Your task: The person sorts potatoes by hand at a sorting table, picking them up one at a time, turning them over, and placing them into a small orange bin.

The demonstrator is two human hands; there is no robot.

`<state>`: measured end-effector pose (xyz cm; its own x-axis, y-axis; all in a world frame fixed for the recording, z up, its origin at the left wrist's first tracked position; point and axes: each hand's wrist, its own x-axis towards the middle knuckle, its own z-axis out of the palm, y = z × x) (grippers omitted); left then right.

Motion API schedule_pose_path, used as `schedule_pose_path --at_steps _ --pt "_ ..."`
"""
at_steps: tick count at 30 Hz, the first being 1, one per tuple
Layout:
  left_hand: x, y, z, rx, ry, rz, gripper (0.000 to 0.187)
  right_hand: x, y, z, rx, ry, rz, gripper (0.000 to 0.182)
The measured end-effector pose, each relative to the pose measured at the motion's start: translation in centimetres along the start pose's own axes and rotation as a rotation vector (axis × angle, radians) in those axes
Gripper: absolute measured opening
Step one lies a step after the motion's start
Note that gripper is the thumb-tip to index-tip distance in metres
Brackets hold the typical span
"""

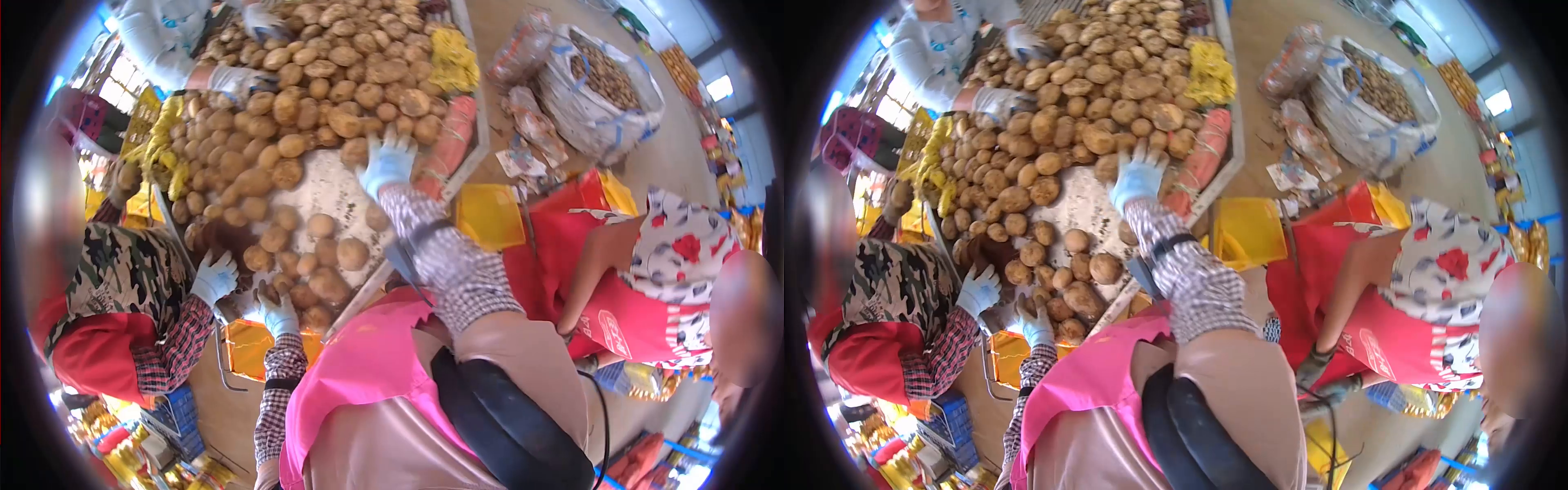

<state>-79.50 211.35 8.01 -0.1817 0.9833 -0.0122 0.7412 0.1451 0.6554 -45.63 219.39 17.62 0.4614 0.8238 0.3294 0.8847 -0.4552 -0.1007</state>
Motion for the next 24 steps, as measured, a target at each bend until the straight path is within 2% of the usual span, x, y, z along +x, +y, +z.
schedule_pose_path --at_steps 1,2,4,5,7,8,9,10,13,14,16,17,18,20,22,24 --pt "-0.3 -0.4 0.1 0.028 0.012 0.036 0.060 0.7 0.8 -0.2 -0.003 -0.244 0.165 0.067" --pt "-0.4 -0.6 0.5 0.024 -0.010 0.064 0.060 0.3 0.5 0.0 0.009 -0.305 0.130 0.066" --pt "-0.7 -1.0 0.8 -0.154 -0.020 -0.009 0.061 -0.4 -1.5 -0.9 0.074 -0.468 0.020 0.068" --pt "-0.8 -1.0 0.6 -0.157 -0.049 0.013 0.063 -0.7 -3.2 2.4 0.091 -0.655 -0.064 0.066" --pt "-0.1 -1.9 1.0 -0.089 -0.058 0.032 0.064 -5.0 -6.2 -2.5 0.265 -0.598 -0.209 0.063" --pt "0.1 -2.3 1.0 -0.028 -0.041 0.030 0.065 -7.2 -7.9 0.2 0.246 -0.625 -0.263 0.063" --pt "0.0 -2.2 0.8 -0.130 -0.052 -0.003 0.062 -9.3 -7.9 -1.0 0.267 -0.513 -0.333 0.056" --pt "-0.4 -1.7 0.6 -0.124 -0.037 -0.008 0.062 -11.3 -8.4 1.5 0.328 -0.329 -0.375 0.045" --pt "-1.7 -0.9 0.2 -0.442 0.012 -0.170 0.061 -12.1 -6.8 0.8 0.484 -0.471 -0.638 0.042" --pt "-0.5 -5.3 2.0 -0.471 0.050 -0.129 0.066 -11.6 -5.6 0.4 0.584 -0.542 -0.716 0.043" --pt "-1.9 -1.6 0.5 -0.851 0.063 -0.311 0.067 -8.1 -2.5 -6.2 0.452 -0.645 -0.588 0.049" --pt "-1.4 -3.6 1.9 -0.861 0.145 -0.249 0.065 -8.1 -1.0 -4.8 0.356 -0.393 -0.443 0.054" --pt "-2.4 -0.5 0.6 -0.938 0.148 -0.322 0.062 -8.3 0.3 -3.1 0.270 -0.146 -0.294 0.059" --pt "-2.3 -0.4 0.5 -0.894 0.131 -0.375 0.061 -8.9 1.7 -3.2 0.236 -0.504 -0.331 0.069" --pt "-1.6 -1.4 1.2 -0.818 0.200 -0.399 0.062 -9.6 0.0 -6.4 0.010 -0.649 -0.597 0.072" --pt "-1.7 0.1 0.3 -0.828 0.187 -0.476 0.063 -10.4 -1.6 -6.1 0.009 -0.769 -0.692 0.071"
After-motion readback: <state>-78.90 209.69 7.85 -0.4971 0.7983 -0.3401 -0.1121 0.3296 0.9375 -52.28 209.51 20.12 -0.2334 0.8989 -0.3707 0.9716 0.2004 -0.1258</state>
